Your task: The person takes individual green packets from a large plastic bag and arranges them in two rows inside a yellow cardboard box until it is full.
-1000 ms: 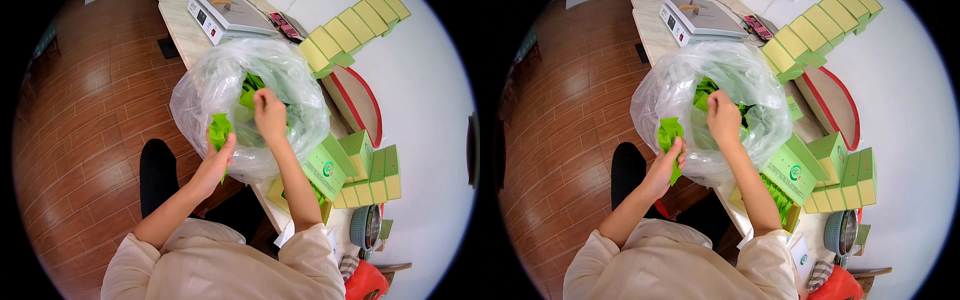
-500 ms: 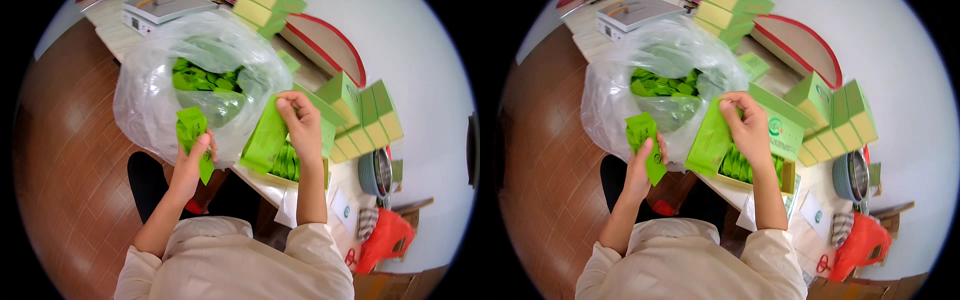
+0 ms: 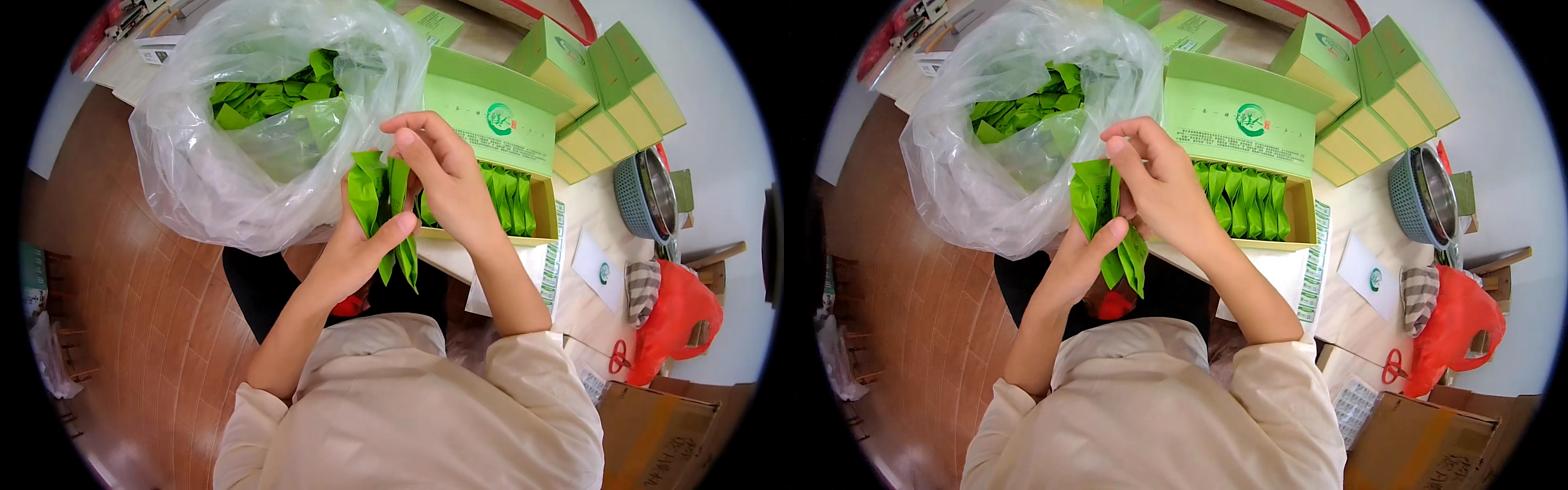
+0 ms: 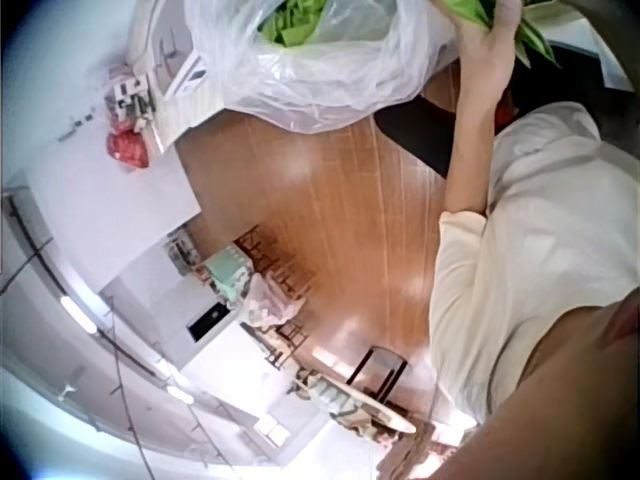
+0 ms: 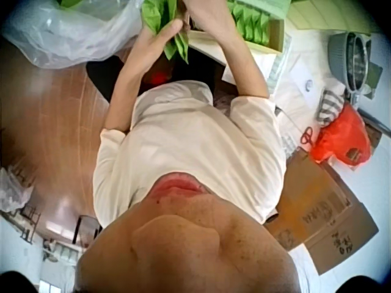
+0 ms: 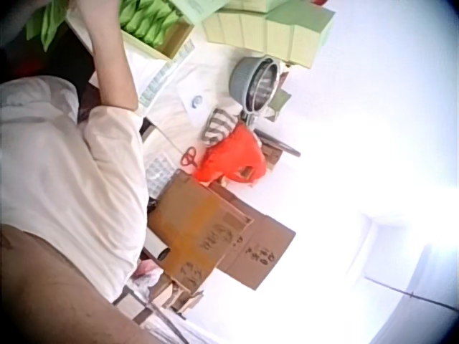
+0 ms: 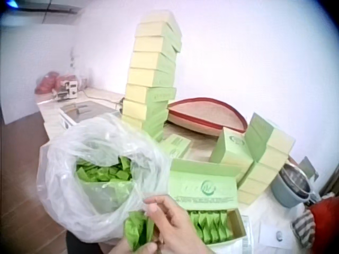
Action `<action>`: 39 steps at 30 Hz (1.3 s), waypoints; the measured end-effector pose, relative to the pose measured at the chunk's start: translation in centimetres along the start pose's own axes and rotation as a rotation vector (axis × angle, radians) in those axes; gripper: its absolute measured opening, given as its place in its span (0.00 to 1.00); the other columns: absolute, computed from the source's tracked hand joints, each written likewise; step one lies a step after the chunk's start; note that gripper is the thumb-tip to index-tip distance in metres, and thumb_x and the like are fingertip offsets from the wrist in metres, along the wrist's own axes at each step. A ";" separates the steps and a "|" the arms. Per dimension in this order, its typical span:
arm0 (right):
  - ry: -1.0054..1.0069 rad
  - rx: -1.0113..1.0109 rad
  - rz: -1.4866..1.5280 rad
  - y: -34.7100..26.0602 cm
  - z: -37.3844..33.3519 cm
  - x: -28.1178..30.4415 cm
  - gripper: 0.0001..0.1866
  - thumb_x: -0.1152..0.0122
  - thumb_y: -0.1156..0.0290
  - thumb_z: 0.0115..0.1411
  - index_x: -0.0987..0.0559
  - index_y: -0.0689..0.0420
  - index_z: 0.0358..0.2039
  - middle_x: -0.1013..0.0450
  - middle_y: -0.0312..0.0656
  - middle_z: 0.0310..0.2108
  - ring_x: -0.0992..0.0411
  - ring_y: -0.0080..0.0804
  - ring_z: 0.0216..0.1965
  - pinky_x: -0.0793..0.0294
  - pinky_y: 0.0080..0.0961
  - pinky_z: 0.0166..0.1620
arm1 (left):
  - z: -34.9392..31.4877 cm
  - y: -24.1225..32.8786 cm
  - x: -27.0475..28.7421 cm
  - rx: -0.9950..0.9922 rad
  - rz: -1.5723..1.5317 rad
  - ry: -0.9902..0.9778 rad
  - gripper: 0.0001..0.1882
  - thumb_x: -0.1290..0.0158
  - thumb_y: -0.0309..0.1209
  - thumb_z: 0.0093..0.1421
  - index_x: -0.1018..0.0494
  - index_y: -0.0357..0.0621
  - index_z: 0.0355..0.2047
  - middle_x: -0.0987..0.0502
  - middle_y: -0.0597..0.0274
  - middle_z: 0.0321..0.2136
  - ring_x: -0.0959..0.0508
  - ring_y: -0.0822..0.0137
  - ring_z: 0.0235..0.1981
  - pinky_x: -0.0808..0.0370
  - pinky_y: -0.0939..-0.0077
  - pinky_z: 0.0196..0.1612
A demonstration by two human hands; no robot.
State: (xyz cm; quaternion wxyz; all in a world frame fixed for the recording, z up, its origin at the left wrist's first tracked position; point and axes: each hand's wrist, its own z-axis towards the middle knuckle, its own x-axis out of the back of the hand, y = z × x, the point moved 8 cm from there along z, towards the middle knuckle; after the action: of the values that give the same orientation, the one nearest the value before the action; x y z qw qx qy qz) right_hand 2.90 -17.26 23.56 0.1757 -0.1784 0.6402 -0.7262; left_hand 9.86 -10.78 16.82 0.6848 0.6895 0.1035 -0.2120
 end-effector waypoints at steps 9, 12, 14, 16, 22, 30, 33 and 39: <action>0.077 -0.001 -0.284 -0.3 -4.7 3.0 0.16 0.38 0.67 0.56 0.26 0.61 0.43 0.27 0.37 0.20 0.36 0.15 0.16 0.38 0.14 0.20 | -0.6 1.6 -1.3 -0.255 0.320 0.114 0.51 0.34 0.30 0.49 0.58 0.45 0.64 0.43 0.59 0.55 0.39 0.65 0.56 0.41 0.68 0.59; 0.122 0.049 -0.371 -0.7 -5.8 3.7 0.14 0.38 0.74 0.55 0.25 0.62 0.42 0.24 0.38 0.22 0.35 0.15 0.16 0.36 0.15 0.20 | -0.7 2.2 -1.6 -0.330 0.448 0.103 0.49 0.36 0.29 0.51 0.58 0.45 0.64 0.40 0.51 0.53 0.36 0.60 0.55 0.39 0.65 0.59; 0.122 0.063 -0.413 -1.2 -6.3 3.7 0.13 0.39 0.77 0.55 0.25 0.62 0.42 0.24 0.36 0.21 0.33 0.15 0.17 0.35 0.15 0.20 | -1.0 1.6 -0.8 -0.313 0.269 0.150 0.45 0.39 0.29 0.54 0.57 0.45 0.64 0.36 0.54 0.50 0.33 0.62 0.52 0.37 0.66 0.57; 0.218 0.154 -0.353 -2.5 -7.2 4.6 0.09 0.43 0.79 0.58 0.26 0.65 0.40 0.24 0.41 0.26 0.28 0.20 0.20 0.31 0.15 0.22 | -1.2 1.5 0.3 -0.329 0.120 0.231 0.41 0.43 0.28 0.56 0.56 0.44 0.63 0.34 0.56 0.47 0.30 0.63 0.49 0.34 0.67 0.55; 0.373 0.654 -0.190 -4.3 -10.1 6.7 0.04 0.52 0.79 0.63 0.32 0.65 0.38 0.26 0.57 0.37 0.24 0.43 0.39 0.24 0.33 0.44 | -2.1 1.7 1.9 -0.337 -0.092 0.329 0.23 0.52 0.40 0.64 0.40 0.39 0.54 0.30 0.60 0.43 0.27 0.65 0.44 0.30 0.65 0.51; 0.245 0.416 -0.012 2.8 -11.2 0.1 0.06 0.49 0.82 0.59 0.29 0.62 0.37 0.27 0.55 0.45 0.29 0.42 0.48 0.32 0.35 0.53 | -1.0 1.0 -0.7 -0.189 -0.245 0.092 0.41 0.48 0.57 0.55 0.44 0.40 0.59 0.33 0.55 0.54 0.29 0.61 0.52 0.31 0.65 0.54; 0.150 0.531 -0.380 1.8 -10.6 -0.8 0.07 0.42 0.81 0.53 0.25 0.61 0.34 0.26 0.50 0.41 0.28 0.42 0.40 0.30 0.33 0.45 | -1.5 0.9 0.4 -0.151 -0.267 0.089 0.35 0.48 0.47 0.59 0.45 0.40 0.60 0.35 0.54 0.55 0.29 0.60 0.52 0.31 0.65 0.54; 0.250 0.466 -0.423 0.5 -8.7 1.5 0.16 0.42 0.75 0.54 0.27 0.62 0.45 0.28 0.49 0.45 0.31 0.41 0.44 0.32 0.32 0.44 | -1.9 0.3 0.7 -0.075 -0.321 0.057 0.28 0.58 0.38 0.63 0.45 0.36 0.60 0.34 0.51 0.54 0.28 0.59 0.50 0.32 0.62 0.53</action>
State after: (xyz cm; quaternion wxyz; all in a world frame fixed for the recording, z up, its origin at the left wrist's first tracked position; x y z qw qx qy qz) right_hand -2.62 -10.56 22.13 -0.0226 -0.1719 0.4225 -0.8896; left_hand 10.96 -8.98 16.76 0.6641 0.6438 0.2396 -0.2949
